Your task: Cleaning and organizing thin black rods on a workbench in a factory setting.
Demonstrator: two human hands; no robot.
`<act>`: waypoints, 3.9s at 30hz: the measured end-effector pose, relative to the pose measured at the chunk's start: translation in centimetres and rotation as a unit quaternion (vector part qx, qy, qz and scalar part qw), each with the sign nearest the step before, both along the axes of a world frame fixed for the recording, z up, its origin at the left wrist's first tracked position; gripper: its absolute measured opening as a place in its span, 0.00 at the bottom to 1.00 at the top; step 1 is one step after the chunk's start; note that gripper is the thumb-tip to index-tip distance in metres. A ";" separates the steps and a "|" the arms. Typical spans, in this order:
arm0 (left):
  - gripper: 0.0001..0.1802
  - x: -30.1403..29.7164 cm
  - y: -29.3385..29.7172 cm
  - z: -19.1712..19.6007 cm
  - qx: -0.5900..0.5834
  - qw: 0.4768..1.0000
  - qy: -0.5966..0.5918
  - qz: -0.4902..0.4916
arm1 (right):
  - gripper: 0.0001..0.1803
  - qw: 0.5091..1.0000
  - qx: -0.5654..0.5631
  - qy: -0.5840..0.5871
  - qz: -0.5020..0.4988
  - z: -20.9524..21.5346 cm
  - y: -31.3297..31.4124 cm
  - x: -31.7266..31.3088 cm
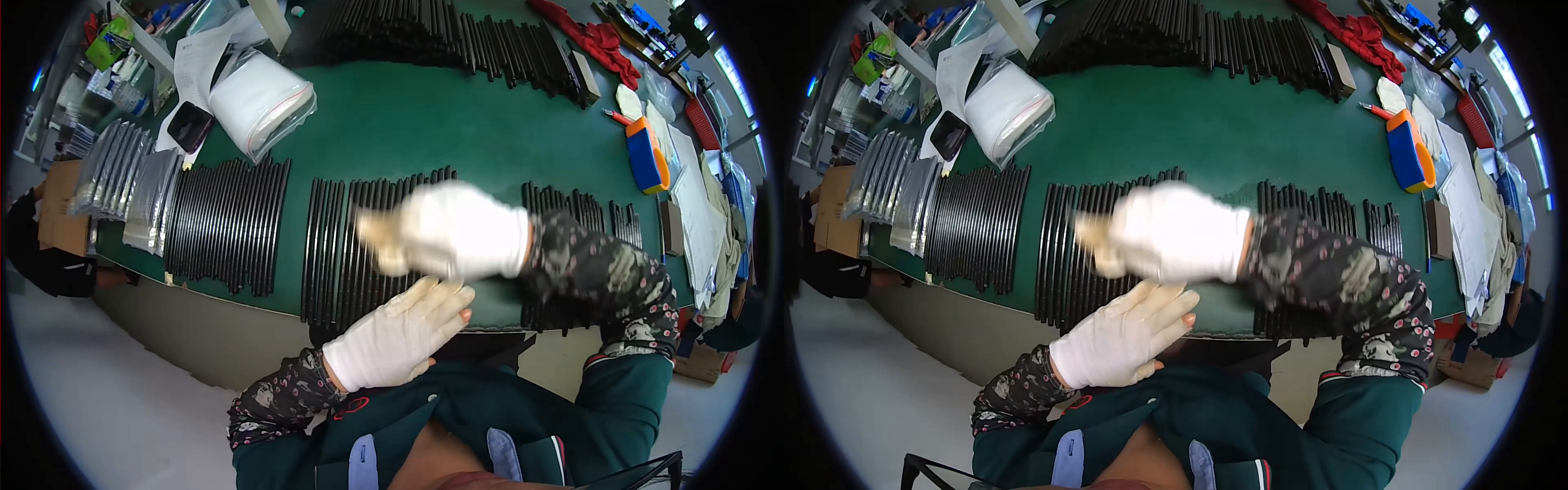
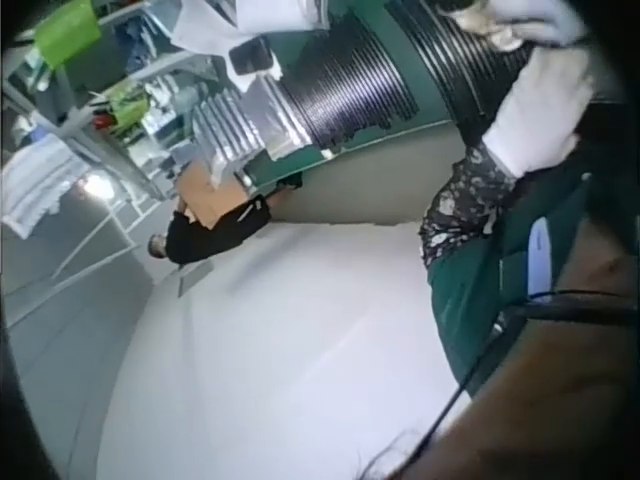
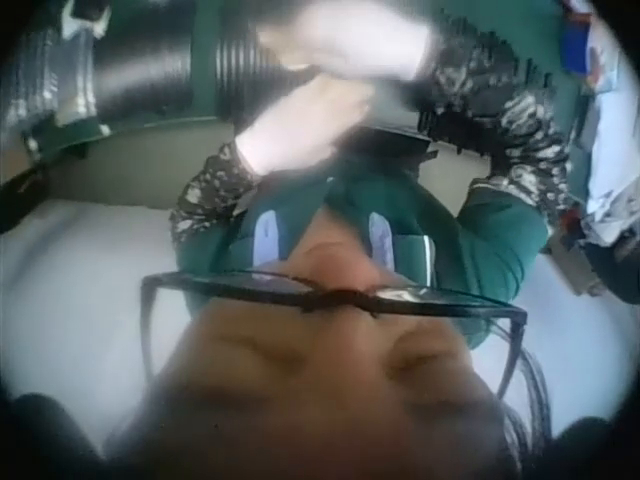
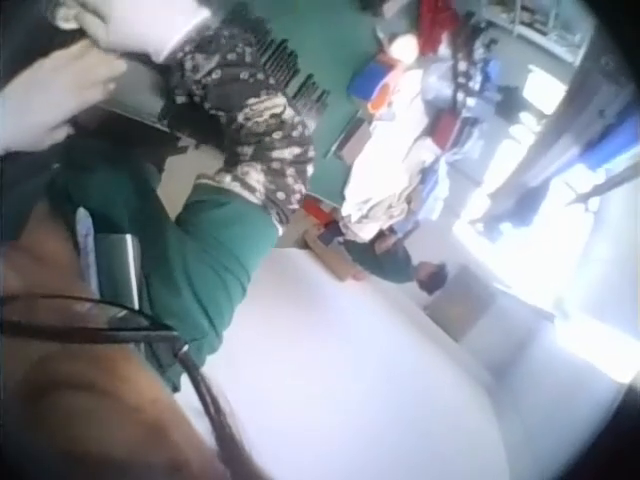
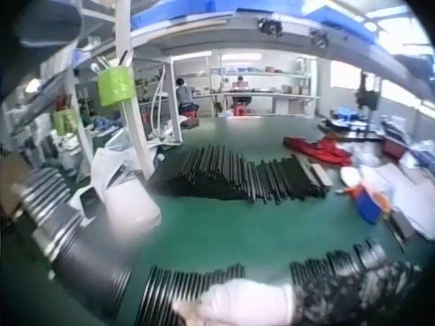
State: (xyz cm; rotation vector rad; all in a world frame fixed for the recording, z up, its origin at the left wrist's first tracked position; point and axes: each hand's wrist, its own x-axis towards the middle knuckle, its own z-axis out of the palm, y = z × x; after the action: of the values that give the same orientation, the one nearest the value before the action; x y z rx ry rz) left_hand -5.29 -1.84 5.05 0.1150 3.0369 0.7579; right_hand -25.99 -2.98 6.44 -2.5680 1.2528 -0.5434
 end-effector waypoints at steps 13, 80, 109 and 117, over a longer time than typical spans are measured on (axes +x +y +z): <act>0.43 -0.7 0.2 1.3 -0.022 0.999 0.034 -0.017 | 0.09 0.984 -0.176 -0.003 -0.037 -2.0 0.6 -2.0; 0.40 -7.4 4.5 0.8 -0.004 0.996 0.063 -0.056 | 0.08 0.992 -0.114 0.044 -0.024 -0.9 5.9 -5.6; 0.41 -6.6 3.9 1.0 -0.016 0.998 0.054 -0.035 | 0.10 0.989 -0.059 -0.028 -0.130 0.0 4.7 -7.5; 0.42 -6.7 3.9 1.0 -0.018 0.998 0.052 -0.042 | 0.11 0.967 -0.129 0.066 -0.211 -1.3 1.7 -10.3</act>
State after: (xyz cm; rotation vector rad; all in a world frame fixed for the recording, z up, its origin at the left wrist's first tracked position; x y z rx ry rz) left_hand -12.03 2.07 6.03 0.2892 3.1172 0.7119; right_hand -36.26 -1.23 5.10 -2.5799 1.9124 -0.6607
